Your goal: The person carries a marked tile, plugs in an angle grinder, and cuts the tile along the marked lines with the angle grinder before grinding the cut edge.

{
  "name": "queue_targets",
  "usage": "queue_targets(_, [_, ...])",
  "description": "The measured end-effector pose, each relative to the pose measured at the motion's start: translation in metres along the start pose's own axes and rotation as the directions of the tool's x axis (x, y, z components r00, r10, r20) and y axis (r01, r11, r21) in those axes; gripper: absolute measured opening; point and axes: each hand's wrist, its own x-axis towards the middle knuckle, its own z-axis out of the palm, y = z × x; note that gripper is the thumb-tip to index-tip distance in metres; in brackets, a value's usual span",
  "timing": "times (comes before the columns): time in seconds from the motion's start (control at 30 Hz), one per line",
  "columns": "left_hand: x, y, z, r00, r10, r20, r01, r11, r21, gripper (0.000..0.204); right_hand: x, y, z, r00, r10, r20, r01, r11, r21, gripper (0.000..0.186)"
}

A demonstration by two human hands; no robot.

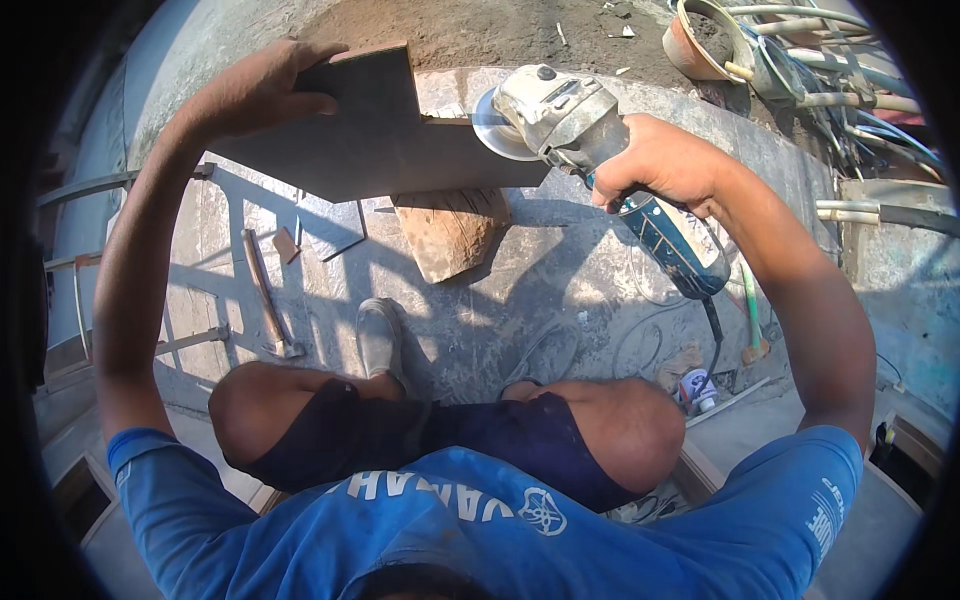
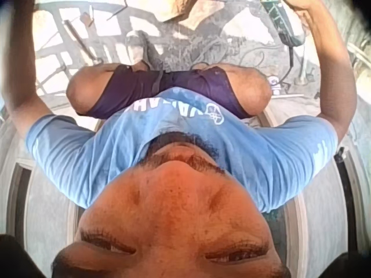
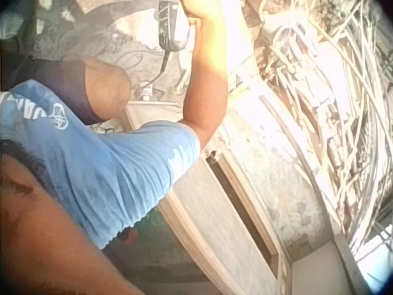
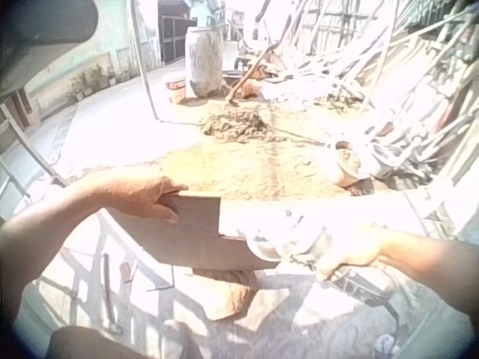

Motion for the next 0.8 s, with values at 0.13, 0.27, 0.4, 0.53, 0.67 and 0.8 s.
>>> queue_targets(0.13, [0.002, 0.011, -0.006, 0.997, 0.024, 0.067, -0.022, 0.999, -0.027, 0.053, 0.007, 0.002, 0.002, 1.000, 0.027, -0.003, -0.027, 0.999, 0.037, 0.023])
queue_targets(0.27, [-0.002, 0.007, -0.003, 0.999, 0.027, 0.028, -0.026, 0.999, -0.043, 0.050, 0.013, -0.004, 0.009, 1.000, -0.009, 0.022, 0.010, 1.000, -0.017, 0.020])
queue_targets(0.4, [-0.004, 0.015, -0.008, 0.997, -0.017, 0.079, 0.023, 0.996, -0.083, 0.046, 0.012, -0.007, 0.015, 1.000, -0.018, -0.017, 0.017, 1.000, -0.015, 0.017])
queue_targets(0.53, [-0.003, 0.020, -0.012, 0.995, -0.027, 0.098, 0.035, 0.996, -0.085, 0.044, 0.017, -0.006, 0.014, 0.999, 0.006, 0.032, -0.006, 1.000, -0.003, 0.019])
queue_targets(0.67, [-0.003, 0.020, -0.011, 0.993, -0.035, 0.111, 0.044, 0.996, -0.079, 0.042, 0.023, -0.003, 0.015, 0.999, -0.012, 0.033, 0.012, 1.000, -0.007, 0.021])
queue_targets(0.8, [-0.003, 0.019, -0.012, 0.996, -0.013, 0.083, 0.017, 0.999, -0.052, 0.041, 0.025, -0.006, 0.016, 1.000, -0.006, 0.030, 0.006, 1.000, -0.020, 0.023])
